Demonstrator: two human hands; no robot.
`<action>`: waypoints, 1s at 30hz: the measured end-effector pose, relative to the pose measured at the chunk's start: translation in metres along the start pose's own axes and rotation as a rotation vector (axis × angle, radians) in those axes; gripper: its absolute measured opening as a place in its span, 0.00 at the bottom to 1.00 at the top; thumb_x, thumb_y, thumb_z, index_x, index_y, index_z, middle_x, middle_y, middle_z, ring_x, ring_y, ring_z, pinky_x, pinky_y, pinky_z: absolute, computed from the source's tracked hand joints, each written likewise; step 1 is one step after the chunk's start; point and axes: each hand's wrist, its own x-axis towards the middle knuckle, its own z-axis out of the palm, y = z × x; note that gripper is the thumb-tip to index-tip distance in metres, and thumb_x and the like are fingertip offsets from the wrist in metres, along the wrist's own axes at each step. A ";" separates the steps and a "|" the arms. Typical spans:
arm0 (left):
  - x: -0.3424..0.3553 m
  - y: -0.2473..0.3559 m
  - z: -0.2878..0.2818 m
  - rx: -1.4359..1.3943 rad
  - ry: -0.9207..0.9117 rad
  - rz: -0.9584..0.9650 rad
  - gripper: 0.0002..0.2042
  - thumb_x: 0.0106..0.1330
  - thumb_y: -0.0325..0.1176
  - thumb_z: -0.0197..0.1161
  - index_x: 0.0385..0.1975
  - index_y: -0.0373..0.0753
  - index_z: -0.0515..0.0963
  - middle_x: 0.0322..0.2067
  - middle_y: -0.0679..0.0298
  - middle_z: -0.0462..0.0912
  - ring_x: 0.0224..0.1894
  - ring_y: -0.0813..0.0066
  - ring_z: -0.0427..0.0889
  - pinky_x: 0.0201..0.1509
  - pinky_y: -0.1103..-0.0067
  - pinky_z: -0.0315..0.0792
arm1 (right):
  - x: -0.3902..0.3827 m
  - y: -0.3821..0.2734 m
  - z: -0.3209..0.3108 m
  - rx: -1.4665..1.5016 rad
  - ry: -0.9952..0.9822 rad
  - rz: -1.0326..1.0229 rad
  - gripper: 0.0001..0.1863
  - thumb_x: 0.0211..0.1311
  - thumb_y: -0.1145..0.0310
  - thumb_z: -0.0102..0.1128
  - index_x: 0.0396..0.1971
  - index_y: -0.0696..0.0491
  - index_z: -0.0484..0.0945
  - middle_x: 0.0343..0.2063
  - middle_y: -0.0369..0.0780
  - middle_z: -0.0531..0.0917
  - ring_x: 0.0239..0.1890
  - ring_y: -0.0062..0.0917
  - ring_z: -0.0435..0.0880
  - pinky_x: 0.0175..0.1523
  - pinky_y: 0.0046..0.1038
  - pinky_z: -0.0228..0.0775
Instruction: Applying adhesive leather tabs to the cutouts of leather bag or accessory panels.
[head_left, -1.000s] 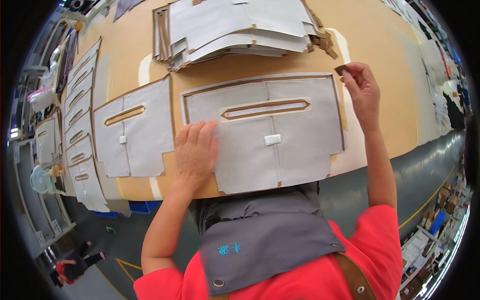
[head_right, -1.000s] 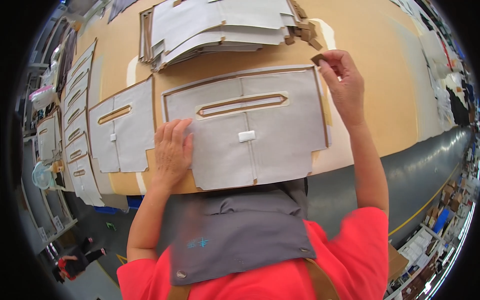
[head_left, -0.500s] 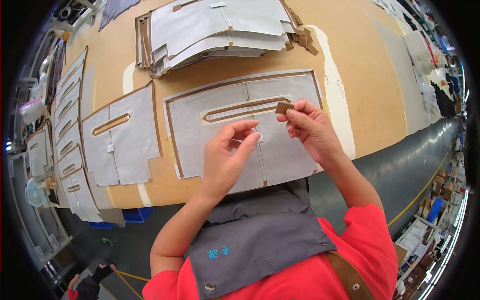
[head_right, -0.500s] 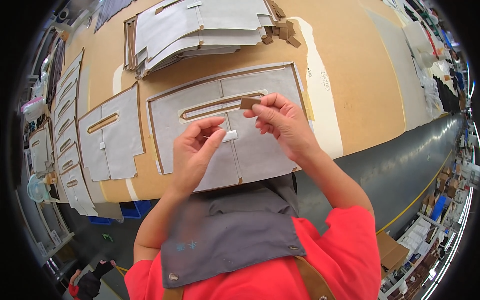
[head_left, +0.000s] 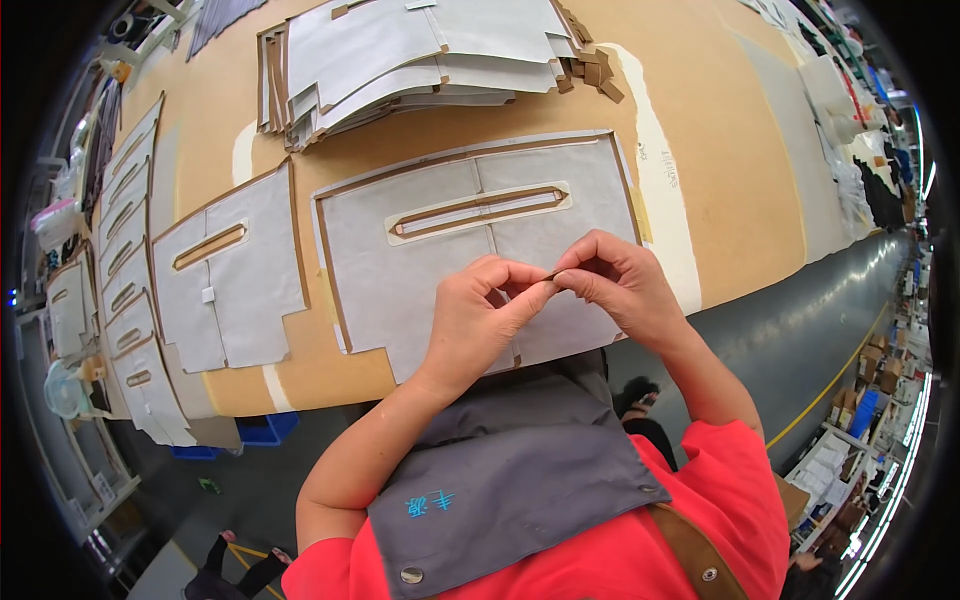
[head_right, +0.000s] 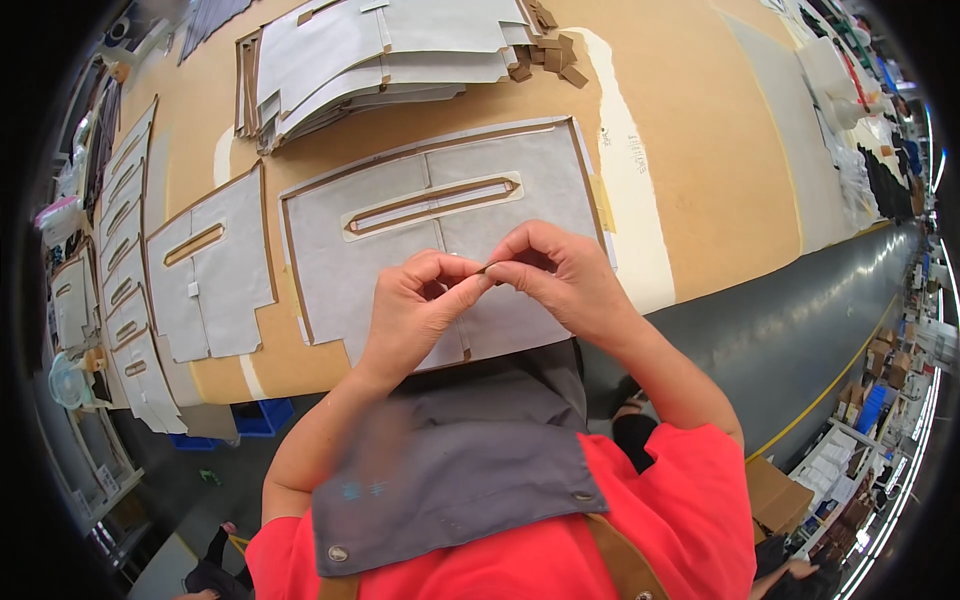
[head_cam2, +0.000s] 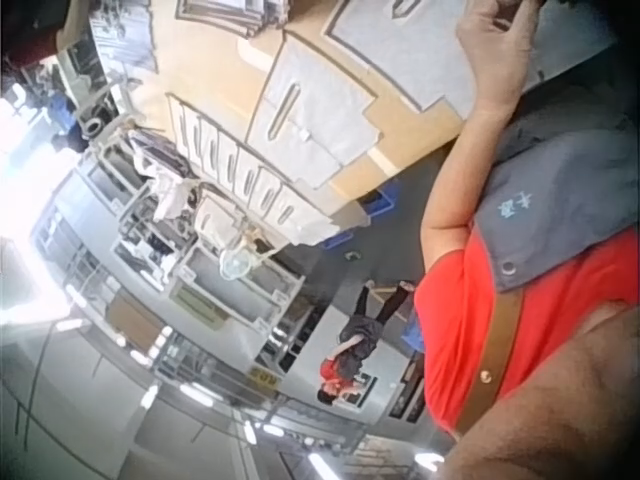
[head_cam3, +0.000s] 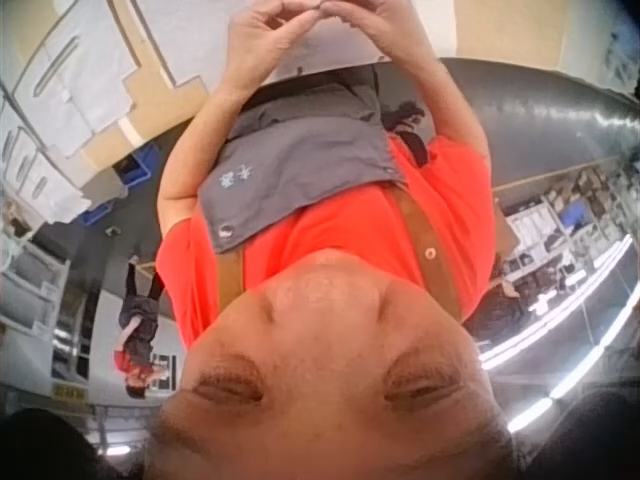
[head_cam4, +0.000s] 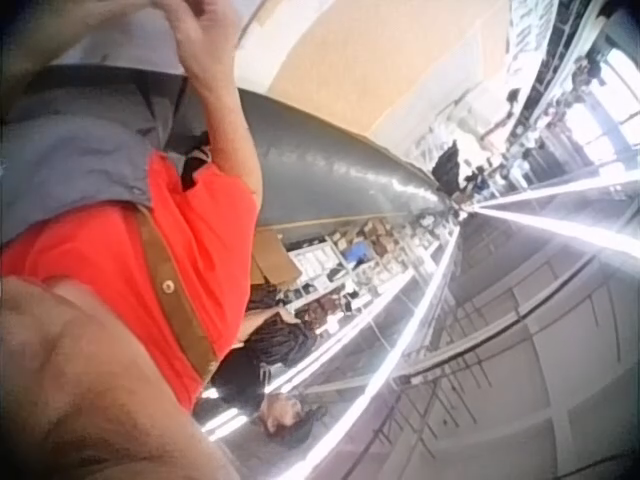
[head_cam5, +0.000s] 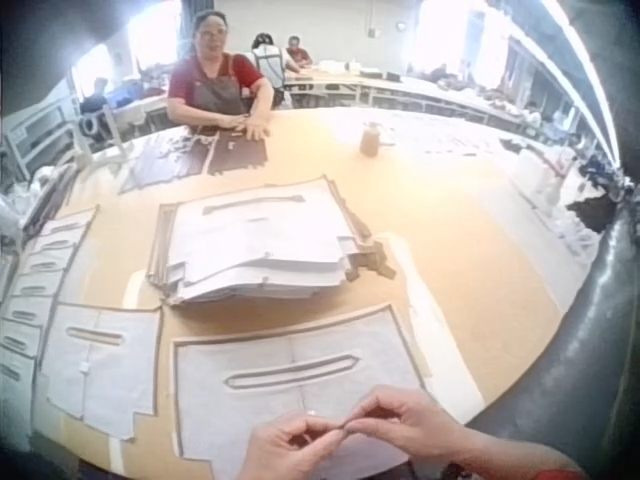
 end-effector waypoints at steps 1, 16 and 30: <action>0.003 0.000 0.001 -0.005 -0.003 -0.001 0.10 0.61 0.32 0.71 0.41 0.39 0.85 0.30 0.65 0.82 0.31 0.79 0.79 0.35 0.82 0.72 | 0.002 0.000 -0.008 -0.049 0.025 0.002 0.08 0.67 0.72 0.63 0.42 0.56 0.78 0.32 0.33 0.82 0.32 0.12 0.78 0.38 0.18 0.72; 0.051 -0.021 0.017 1.005 -0.024 0.784 0.21 0.57 0.35 0.70 0.50 0.37 0.78 0.49 0.63 0.77 0.54 0.66 0.75 0.56 0.70 0.69 | 0.064 0.004 -0.072 -0.108 0.144 0.115 0.10 0.67 0.62 0.64 0.34 0.53 0.79 0.24 0.30 0.78 0.22 0.10 0.73 0.25 0.15 0.66; 0.049 -0.024 0.015 1.018 -0.030 0.789 0.19 0.59 0.35 0.69 0.49 0.38 0.78 0.52 0.63 0.75 0.56 0.66 0.73 0.57 0.71 0.68 | 0.093 0.002 -0.070 -0.191 -0.081 0.267 0.10 0.68 0.63 0.63 0.30 0.53 0.79 0.18 0.29 0.76 0.17 0.08 0.71 0.22 0.13 0.63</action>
